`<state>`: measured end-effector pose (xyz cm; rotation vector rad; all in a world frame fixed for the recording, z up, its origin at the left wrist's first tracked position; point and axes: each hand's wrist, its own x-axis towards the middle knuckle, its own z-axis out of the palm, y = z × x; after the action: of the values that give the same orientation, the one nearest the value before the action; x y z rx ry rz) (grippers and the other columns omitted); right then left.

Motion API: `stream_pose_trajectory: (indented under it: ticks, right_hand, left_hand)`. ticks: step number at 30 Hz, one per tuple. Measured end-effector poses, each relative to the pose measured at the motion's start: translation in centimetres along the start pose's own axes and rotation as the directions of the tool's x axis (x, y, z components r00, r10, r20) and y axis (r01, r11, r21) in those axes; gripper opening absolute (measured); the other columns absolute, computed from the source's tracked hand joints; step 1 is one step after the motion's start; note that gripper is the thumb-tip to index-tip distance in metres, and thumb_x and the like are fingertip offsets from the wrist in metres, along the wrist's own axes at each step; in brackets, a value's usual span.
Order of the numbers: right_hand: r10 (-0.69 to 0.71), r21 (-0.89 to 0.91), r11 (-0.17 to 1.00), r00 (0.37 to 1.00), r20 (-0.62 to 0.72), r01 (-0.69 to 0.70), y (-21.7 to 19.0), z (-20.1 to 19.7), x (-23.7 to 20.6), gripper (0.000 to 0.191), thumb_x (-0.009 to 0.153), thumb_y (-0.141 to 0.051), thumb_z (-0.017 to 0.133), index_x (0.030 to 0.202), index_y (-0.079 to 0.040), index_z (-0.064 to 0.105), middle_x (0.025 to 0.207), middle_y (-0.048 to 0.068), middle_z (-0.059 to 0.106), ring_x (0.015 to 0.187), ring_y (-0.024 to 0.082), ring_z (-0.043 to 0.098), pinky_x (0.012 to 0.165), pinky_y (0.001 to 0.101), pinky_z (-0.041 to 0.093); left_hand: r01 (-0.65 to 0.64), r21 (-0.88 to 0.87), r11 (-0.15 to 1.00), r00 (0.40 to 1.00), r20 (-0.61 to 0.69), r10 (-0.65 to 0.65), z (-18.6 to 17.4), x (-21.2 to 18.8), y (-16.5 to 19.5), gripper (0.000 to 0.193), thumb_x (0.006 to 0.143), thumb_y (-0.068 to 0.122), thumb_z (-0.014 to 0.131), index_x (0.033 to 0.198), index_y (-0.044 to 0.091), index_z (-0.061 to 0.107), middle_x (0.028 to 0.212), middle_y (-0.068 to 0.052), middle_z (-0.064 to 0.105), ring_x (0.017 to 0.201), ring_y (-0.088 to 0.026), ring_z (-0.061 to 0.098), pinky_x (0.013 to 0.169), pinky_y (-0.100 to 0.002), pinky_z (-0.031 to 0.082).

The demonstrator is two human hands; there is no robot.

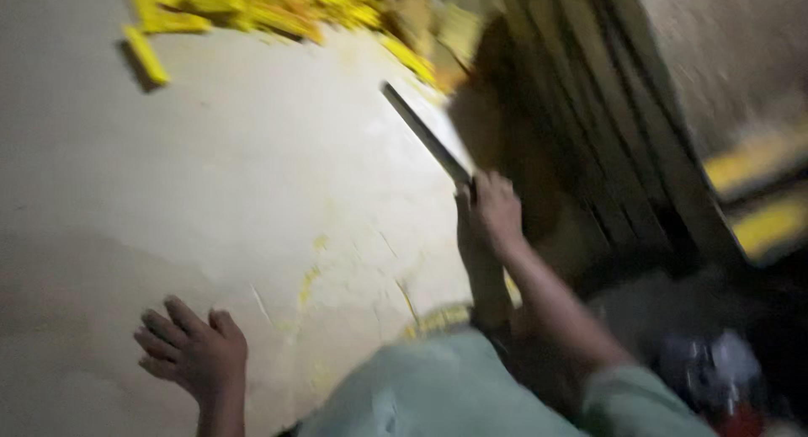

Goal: The person cuts slabs of yellow sponge cake into strips with a knife on a tiled table, moving cut pieces aside. They then handle a baking tray, peel paper backing off a cake slab, and continue cutting slabs into smaller pieces.

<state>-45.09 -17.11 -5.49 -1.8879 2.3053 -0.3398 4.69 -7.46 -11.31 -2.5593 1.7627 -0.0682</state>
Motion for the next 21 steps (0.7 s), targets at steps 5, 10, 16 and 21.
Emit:
stream_pose_trajectory:
  ticks: [5, 10, 16, 21]
  right_hand:
    - [0.173, 0.067, 0.985, 0.956, -0.235, -0.161, 5.0, -5.1, -8.0, 0.057, 0.100, -0.040, 0.067, 0.141, -0.004, 0.052, 0.130, 0.021, 0.054, 0.119, 0.036, 0.055, 0.097, 0.0502, 0.048]
    - [0.547, 0.524, 0.806, 0.682, -0.486, -0.274, 10.0, -9.8, -19.0, 0.072, 0.102, -0.048, 0.066, 0.152, -0.003, 0.041, 0.153, 0.020, 0.043, 0.142, 0.035, 0.046, 0.114, 0.0495, 0.044]
    - [0.739, 0.989, 0.018, 0.664, -0.111, 0.145, 17.3, -17.4, -16.7, 0.092, 0.099, -0.073, 0.043, 0.168, -0.024, 0.005, 0.177, 0.010, 0.004, 0.162, 0.035, 0.008, 0.126, 0.0673, 0.016]
    - [0.566, 0.968, 0.132, 0.785, -0.250, 0.213, 19.6, -14.7, -12.6, 0.089, 0.102, -0.069, 0.040, 0.168, -0.021, 0.005, 0.176, 0.010, -0.002, 0.162, 0.040, 0.003, 0.122, 0.0712, 0.015]
  left_hand:
    - [-0.162, -0.393, 0.905, 0.980, 0.043, 0.194, -1.7, -2.3, -4.8, 0.065, 0.106, 0.041, 0.045, 0.159, 0.002, 0.040, 0.170, -0.031, 0.026, 0.159, -0.049, 0.017, 0.122, -0.071, 0.011]
    - [-0.159, -0.121, 0.980, 0.983, 0.070, 0.169, -1.4, -9.0, -9.5, 0.069, 0.099, 0.035, 0.058, 0.161, 0.010, 0.046, 0.174, -0.025, 0.027, 0.164, -0.044, 0.019, 0.127, -0.069, 0.012]
    - [-0.584, -0.328, 0.743, 0.808, -0.140, 0.573, -1.1, -15.8, -2.2, 0.084, 0.090, 0.040, 0.060, 0.157, -0.004, 0.034, 0.161, -0.042, 0.022, 0.154, -0.058, 0.020, 0.124, -0.068, 0.017]
    - [-0.778, -0.293, 0.556, 0.613, -0.159, 0.774, -2.3, -16.0, 12.3, 0.086, 0.098, 0.045, 0.056, 0.157, -0.008, 0.026, 0.160, -0.043, 0.018, 0.151, -0.059, 0.015, 0.123, -0.064, 0.014]
